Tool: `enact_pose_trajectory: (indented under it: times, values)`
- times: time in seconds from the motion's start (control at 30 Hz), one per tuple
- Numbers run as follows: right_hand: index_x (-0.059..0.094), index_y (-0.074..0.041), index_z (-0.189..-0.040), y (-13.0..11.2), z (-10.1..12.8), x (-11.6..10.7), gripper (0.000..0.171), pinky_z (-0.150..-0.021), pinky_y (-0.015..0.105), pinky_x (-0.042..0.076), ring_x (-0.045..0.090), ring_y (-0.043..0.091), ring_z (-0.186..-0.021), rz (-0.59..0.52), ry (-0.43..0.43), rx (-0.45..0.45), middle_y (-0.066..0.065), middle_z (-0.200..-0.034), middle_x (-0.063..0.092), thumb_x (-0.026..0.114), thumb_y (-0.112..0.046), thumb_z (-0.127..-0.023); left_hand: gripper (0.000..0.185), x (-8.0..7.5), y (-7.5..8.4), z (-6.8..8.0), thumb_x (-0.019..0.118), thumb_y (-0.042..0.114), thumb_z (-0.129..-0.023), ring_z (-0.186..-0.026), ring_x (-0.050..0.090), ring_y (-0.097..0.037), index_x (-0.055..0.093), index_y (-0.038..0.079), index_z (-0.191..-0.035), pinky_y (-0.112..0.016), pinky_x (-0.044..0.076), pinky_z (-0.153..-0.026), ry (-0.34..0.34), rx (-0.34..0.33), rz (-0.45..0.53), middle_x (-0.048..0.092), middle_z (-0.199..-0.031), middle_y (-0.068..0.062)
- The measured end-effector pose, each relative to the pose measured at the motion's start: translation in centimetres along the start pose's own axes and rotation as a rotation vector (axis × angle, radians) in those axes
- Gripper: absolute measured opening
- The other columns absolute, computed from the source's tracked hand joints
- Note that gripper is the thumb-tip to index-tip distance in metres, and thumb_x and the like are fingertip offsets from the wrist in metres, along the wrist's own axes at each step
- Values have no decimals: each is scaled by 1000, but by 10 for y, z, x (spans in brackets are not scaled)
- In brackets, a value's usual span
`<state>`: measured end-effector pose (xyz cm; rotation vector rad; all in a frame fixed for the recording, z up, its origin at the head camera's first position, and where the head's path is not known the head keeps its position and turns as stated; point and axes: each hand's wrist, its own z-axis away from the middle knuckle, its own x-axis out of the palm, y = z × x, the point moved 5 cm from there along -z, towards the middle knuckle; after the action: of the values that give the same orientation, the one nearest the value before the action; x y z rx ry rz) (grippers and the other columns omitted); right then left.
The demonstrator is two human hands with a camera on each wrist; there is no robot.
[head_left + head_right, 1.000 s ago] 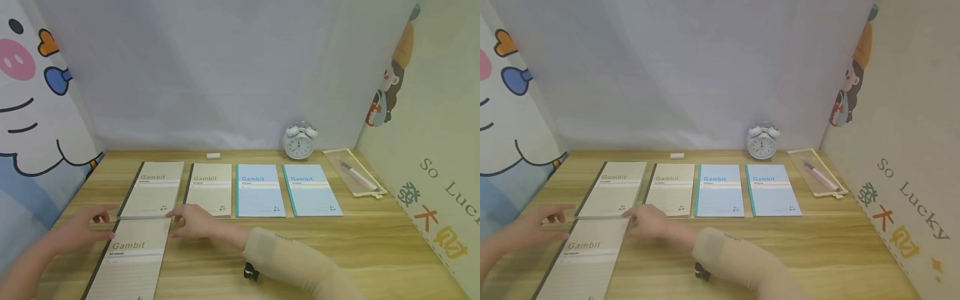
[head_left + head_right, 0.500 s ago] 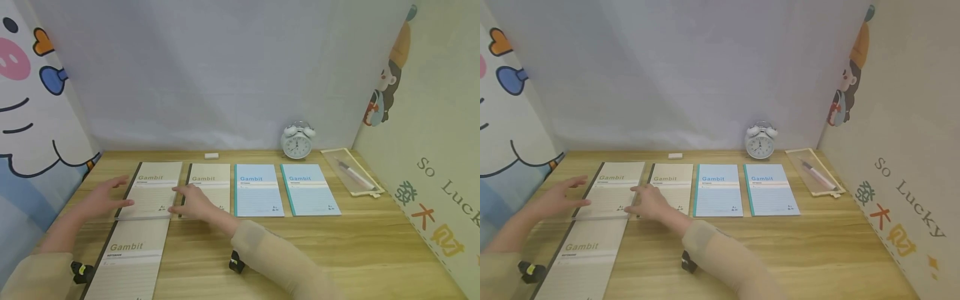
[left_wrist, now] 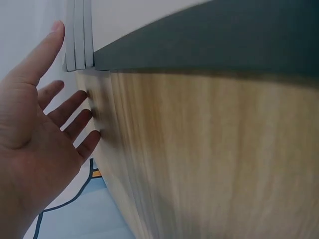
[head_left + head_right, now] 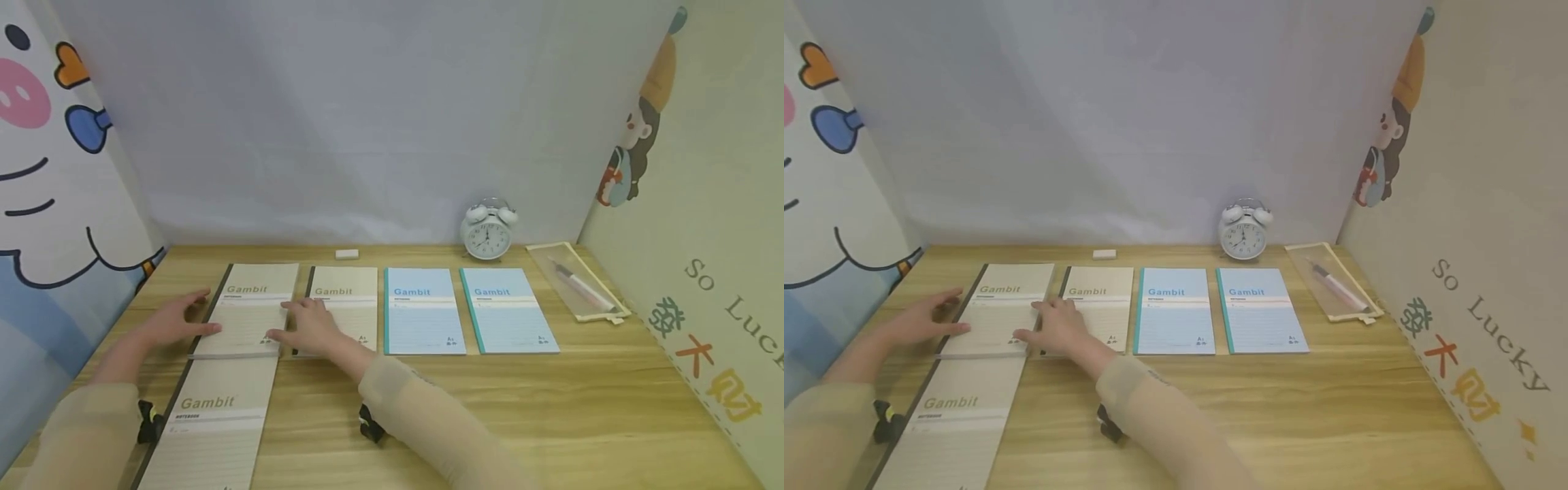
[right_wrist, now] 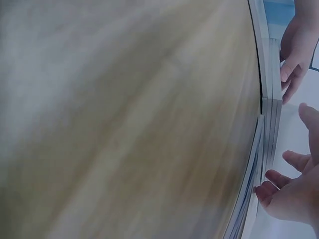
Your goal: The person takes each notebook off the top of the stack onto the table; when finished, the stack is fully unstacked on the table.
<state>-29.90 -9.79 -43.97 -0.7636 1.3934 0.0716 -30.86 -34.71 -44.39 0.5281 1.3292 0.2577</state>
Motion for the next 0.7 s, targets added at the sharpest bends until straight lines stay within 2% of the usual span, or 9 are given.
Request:
enact_pose_trajectory:
  times: [0.17,0.3,0.43,0.7]
  values:
    - [41,-21,-144,-2,-2,5,65,-104,38,37,38,27,-132,88,-10,-7,4,-146,42,50,-57,-91,98,2,-2,-4,68,51,-82,-128,20,-59,21,-6,-146,-69,23,-98,-34,-10,0,19,-142,-41]
    - [38,-25,-145,-4,-5,8,68,-102,40,38,37,27,-132,144,-23,-2,0,-148,40,52,-60,-88,97,1,-7,-4,68,50,-82,-127,19,-60,21,-6,-146,-70,23,-97,-38,-11,8,18,-143,-42]
    - [39,-27,-145,-4,-6,10,70,-102,40,36,35,25,-133,130,-32,30,-1,-148,39,56,-60,-85,96,1,-11,-5,68,49,-82,-127,20,-60,22,-5,-146,-71,25,-96,-34,-4,7,19,-143,-41]
    - [42,-28,-143,-5,-6,8,68,-100,39,36,34,27,-132,100,-26,43,-1,-148,39,61,-57,-84,98,2,-8,-4,68,51,-81,-128,18,-60,22,-3,-147,-71,23,-96,-36,-20,25,18,-143,-41]
